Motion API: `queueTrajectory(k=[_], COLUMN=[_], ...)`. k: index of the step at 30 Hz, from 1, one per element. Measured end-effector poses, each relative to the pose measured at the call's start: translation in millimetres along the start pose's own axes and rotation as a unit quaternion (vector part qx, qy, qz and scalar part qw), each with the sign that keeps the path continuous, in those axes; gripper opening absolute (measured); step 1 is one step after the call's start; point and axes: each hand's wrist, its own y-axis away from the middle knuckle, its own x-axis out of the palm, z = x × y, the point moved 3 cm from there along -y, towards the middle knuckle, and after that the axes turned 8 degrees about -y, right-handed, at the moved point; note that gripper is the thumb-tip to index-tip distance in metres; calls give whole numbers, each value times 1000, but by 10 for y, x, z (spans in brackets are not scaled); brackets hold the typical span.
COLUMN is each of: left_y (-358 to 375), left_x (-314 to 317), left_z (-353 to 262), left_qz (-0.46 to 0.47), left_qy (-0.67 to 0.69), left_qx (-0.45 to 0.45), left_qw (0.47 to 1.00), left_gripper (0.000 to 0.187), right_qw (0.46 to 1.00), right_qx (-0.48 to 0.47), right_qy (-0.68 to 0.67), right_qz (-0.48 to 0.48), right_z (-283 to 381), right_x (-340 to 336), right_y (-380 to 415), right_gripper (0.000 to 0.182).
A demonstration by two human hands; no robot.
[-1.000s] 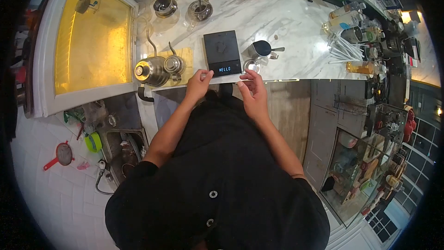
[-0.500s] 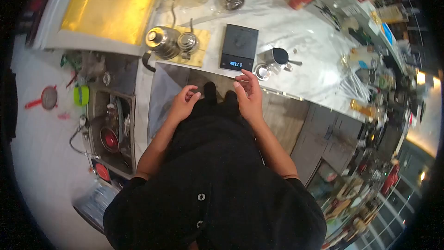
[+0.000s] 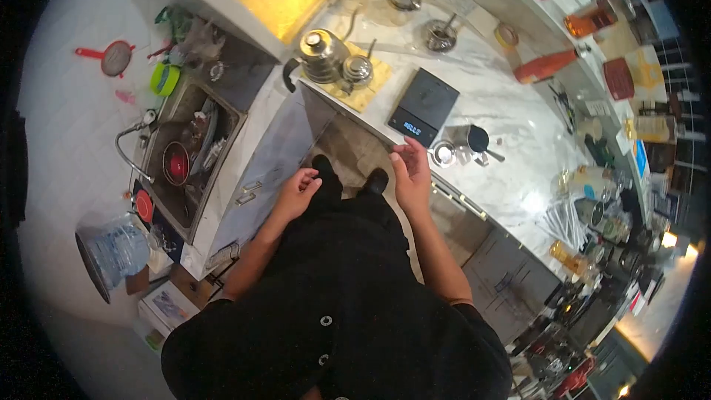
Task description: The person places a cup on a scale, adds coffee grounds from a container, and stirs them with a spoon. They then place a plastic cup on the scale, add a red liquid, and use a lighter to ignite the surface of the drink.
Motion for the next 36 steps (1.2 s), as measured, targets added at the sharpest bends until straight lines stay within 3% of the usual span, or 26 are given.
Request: queueTrajectory(k=[7, 16, 18, 21, 25, 28, 30, 34, 36], left_y=[64, 47, 97, 78, 116, 112, 95, 69, 53], left_x=[-450, -1662, -1944, -2224, -2468, -2515, -2552, -2677, -2734], left_z=[117, 520, 645, 1020, 1286, 1434, 1483, 1454, 1449], left_qz=[-14, -160, -185, -239, -228, -226, -232, -222, -253], left_qy=[45, 101, 149, 112, 164, 182, 177, 178, 188], left_qx=[-5, 47, 31, 32, -24, -29, -34, -75, -87], left_qw=[999, 981, 971, 964, 959, 956, 956, 956, 945], left_gripper=[33, 34, 33, 31, 30, 31, 33, 34, 28], right_qw=[994, 984, 980, 964, 949, 929, 885, 858, 793], right_qx=[18, -45, -53, -77, -128, -178, -250, -277, -315], right_qy=[36, 33, 47, 116, 153, 198, 297, 326, 410], right_qz=[100, 167, 184, 226, 245, 255, 256, 283, 320], right_z=[-57, -292, -327, -369, -364, -218, -154, -190, -285], right_x=[742, 2346, 2727, 3299, 4029, 4625, 4996, 5635, 5927], right_y=[-166, -504, -558, -730, -1055, -1447, -1729, -2321, -2590], right_gripper=[45, 45, 45, 48, 49, 55, 61, 65, 73])
